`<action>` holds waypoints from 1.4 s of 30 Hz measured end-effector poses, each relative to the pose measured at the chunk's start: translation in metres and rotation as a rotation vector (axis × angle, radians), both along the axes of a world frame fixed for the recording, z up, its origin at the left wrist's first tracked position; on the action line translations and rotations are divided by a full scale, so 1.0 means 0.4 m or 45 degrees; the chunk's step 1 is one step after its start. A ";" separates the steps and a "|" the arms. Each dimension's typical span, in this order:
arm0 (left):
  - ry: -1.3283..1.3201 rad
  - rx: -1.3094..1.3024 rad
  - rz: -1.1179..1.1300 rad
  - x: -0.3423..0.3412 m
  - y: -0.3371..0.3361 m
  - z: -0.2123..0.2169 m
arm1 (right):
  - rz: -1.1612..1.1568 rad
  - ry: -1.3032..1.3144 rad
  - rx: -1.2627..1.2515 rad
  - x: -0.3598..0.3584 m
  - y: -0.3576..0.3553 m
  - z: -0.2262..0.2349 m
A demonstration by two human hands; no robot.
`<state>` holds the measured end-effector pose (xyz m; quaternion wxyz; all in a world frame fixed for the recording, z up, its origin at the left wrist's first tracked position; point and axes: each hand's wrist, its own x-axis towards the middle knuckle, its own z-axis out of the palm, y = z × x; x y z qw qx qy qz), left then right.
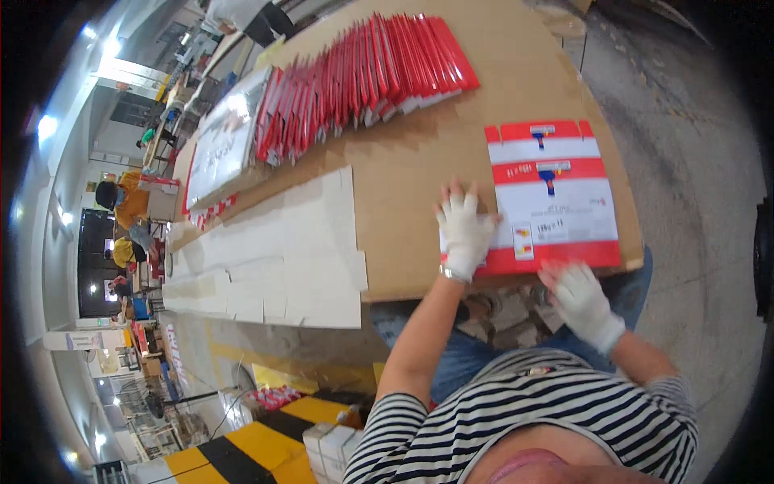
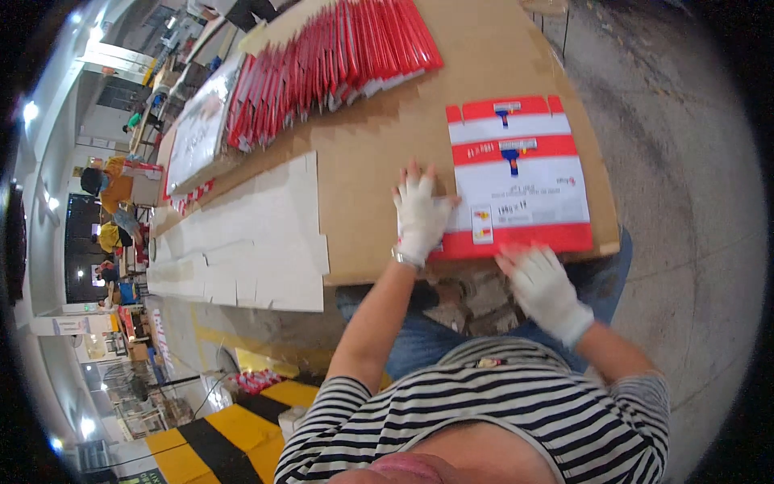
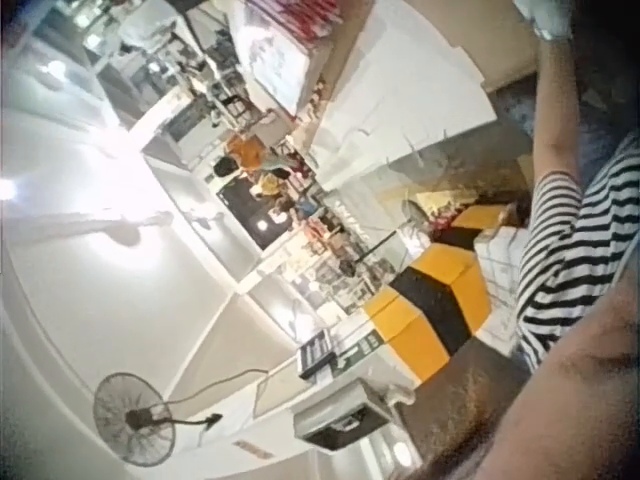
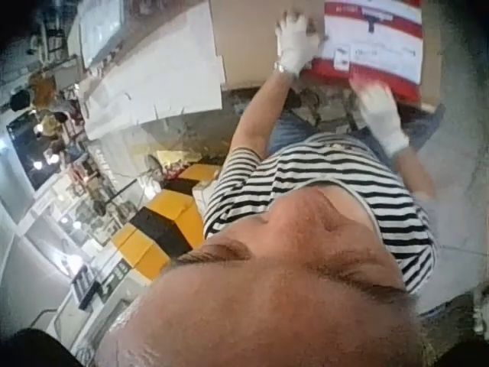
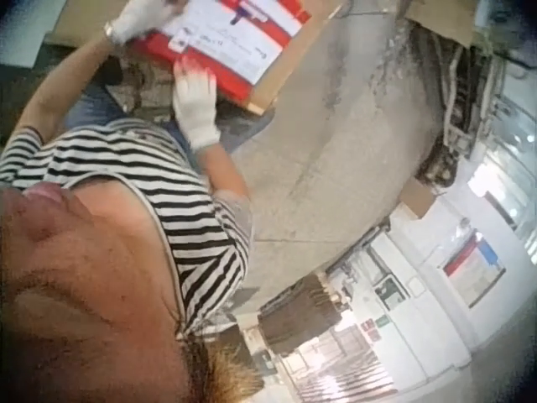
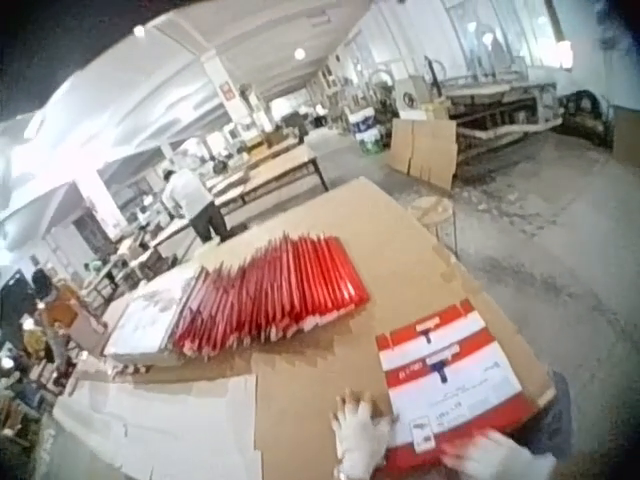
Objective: The recorder is folding and stacking red and white paper/cardboard products at a workbench in a factory setting.
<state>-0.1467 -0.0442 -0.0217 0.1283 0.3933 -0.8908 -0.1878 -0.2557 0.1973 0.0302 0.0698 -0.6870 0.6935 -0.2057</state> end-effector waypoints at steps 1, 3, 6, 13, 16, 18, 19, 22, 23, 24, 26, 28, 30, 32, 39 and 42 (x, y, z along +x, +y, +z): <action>0.146 0.026 -0.024 0.021 0.017 -0.017 | -0.096 -0.199 -0.046 0.010 0.055 -0.003; 0.382 0.248 0.027 0.027 0.123 -0.013 | -0.583 -1.518 0.428 0.052 0.141 -0.020; 0.583 0.795 -0.195 0.035 0.308 0.033 | -0.953 -2.161 0.219 0.090 0.120 -0.014; 0.632 0.819 -0.503 0.091 0.219 0.109 | -0.989 -0.903 0.018 -0.335 0.046 -0.031; 0.494 0.224 -0.307 0.218 0.091 0.110 | -0.701 -1.085 -0.026 -0.652 -0.041 -0.008; 0.221 0.050 -0.047 0.341 0.012 0.107 | -0.741 -0.929 0.051 -0.848 -0.168 -0.049; 0.144 -0.137 0.016 0.425 -0.028 0.084 | -0.668 -0.913 0.008 -0.902 -0.277 -0.061; -0.374 -0.202 0.276 0.571 -0.068 0.149 | -0.637 -0.743 0.107 -0.937 -0.674 -0.111; -0.719 -0.038 0.415 0.590 -0.060 0.165 | -0.527 -0.841 -0.091 -0.908 -0.803 -0.145; -1.063 0.146 0.563 0.613 -0.044 0.183 | -0.591 -0.763 0.116 -0.877 -0.928 -0.145; -0.977 0.256 0.722 0.686 -0.031 0.160 | -0.394 -0.876 -0.038 -0.731 -1.101 -0.169; -0.764 0.055 0.527 0.738 -0.024 0.099 | -0.342 -1.300 -0.132 -0.683 -1.130 -0.197; -0.417 0.102 0.486 0.716 -0.049 0.066 | -0.253 -0.702 -0.363 -0.804 -1.051 -0.231; -0.349 0.077 0.593 0.732 -0.029 0.118 | -0.542 -0.225 -0.349 -0.656 -0.958 -0.219; 0.182 -0.546 0.182 0.517 0.109 0.207 | 0.757 0.043 -0.504 0.152 -0.474 0.083; 0.283 -0.410 -0.271 0.426 0.213 0.182 | 0.826 -0.014 -0.478 0.172 -0.370 0.046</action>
